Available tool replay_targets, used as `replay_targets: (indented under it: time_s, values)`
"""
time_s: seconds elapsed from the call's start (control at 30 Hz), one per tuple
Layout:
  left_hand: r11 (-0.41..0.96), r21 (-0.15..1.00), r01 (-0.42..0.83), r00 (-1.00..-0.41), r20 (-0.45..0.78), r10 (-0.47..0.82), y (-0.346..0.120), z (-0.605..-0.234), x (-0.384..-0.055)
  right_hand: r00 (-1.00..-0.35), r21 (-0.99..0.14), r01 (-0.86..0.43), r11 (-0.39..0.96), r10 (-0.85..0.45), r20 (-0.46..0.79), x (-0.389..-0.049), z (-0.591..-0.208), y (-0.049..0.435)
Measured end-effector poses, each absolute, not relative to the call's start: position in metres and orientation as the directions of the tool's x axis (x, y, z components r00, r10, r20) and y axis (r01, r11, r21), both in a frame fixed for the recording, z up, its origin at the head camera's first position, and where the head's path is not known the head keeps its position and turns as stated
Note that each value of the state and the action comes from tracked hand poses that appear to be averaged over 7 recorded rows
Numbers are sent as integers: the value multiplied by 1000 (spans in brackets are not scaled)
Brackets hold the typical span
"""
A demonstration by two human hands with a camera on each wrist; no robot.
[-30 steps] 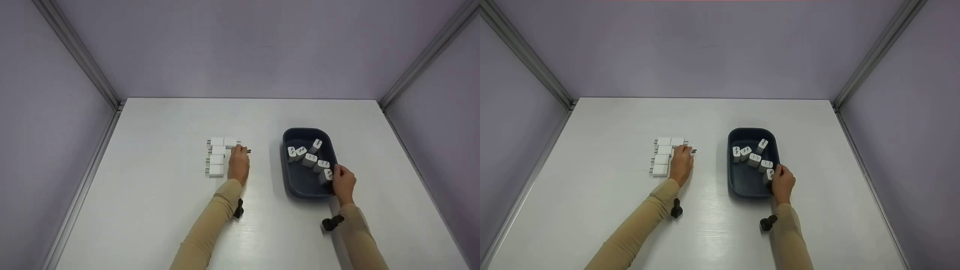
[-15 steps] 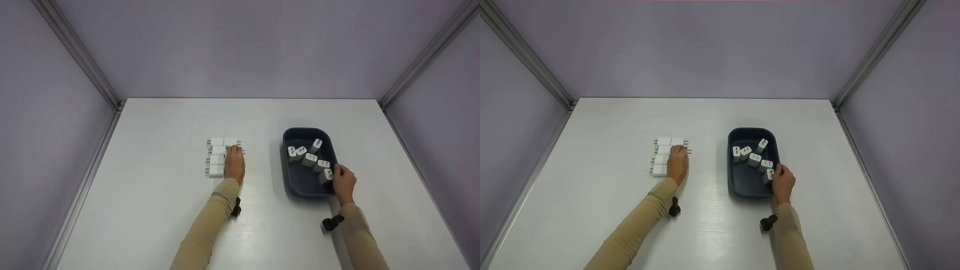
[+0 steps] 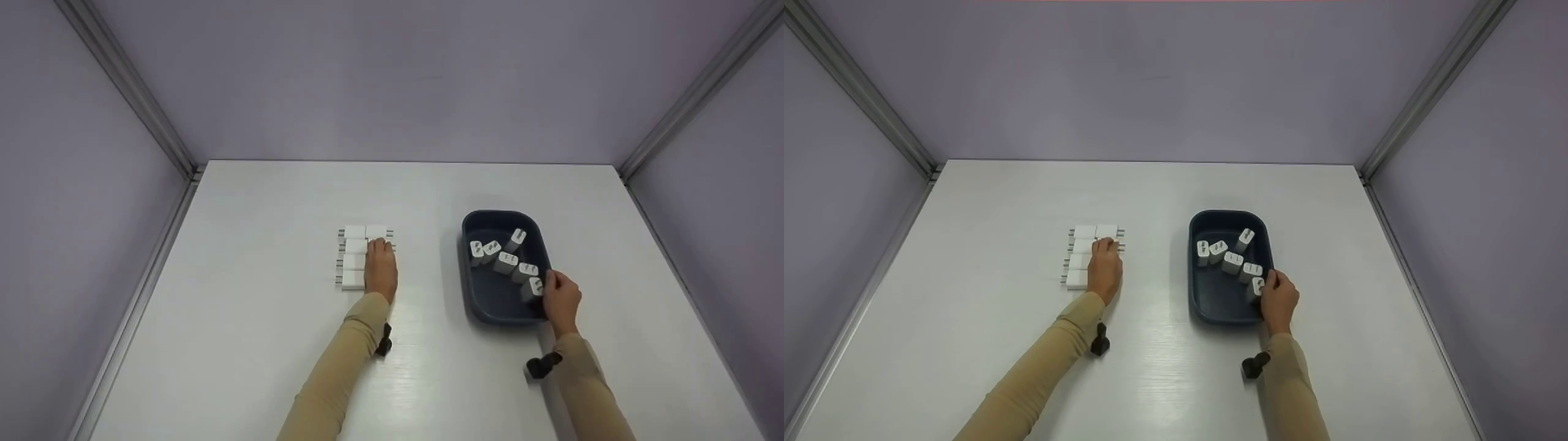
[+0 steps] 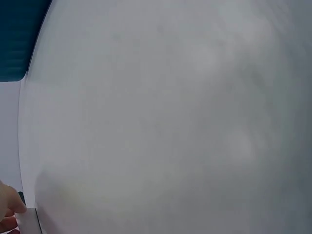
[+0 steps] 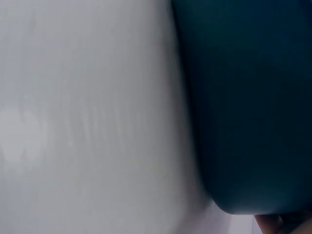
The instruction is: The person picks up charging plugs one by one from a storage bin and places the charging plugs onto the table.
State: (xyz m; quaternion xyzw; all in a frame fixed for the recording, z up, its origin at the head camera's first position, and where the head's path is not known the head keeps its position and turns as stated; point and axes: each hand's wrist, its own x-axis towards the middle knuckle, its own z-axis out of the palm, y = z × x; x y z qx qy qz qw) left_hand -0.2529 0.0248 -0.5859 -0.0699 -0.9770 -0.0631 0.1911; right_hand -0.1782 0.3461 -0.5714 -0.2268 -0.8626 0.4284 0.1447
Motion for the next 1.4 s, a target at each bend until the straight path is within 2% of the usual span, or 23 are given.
replay_targets:
  time_s: [0.13,0.33,0.47,0.7,0.97,1.27,1.4]
  values:
    - [984,90,152,-912,396,104,26,-586,-253,-864,-812,286,508,503,11,-179,-570,348]
    - [983,108,147,-916,389,95,28,-584,-252,-883,-789,394,473,432,-182,-182,-552,357]
    - [988,81,135,-922,374,95,29,-584,-251,-884,-771,422,476,404,-235,-190,-547,361]
    - [990,45,136,-934,338,113,31,-588,-247,-902,-805,374,460,381,-202,-202,-556,363]
    - [988,51,149,-916,384,118,35,-590,-243,-905,-842,342,417,386,-177,-205,-565,364]
    - [949,200,244,-910,386,153,38,-588,-242,-916,-816,293,498,392,-89,-208,-565,359]
    - [910,272,315,-885,430,178,43,-586,-240,-918,-796,263,545,396,-31,-211,-567,356]
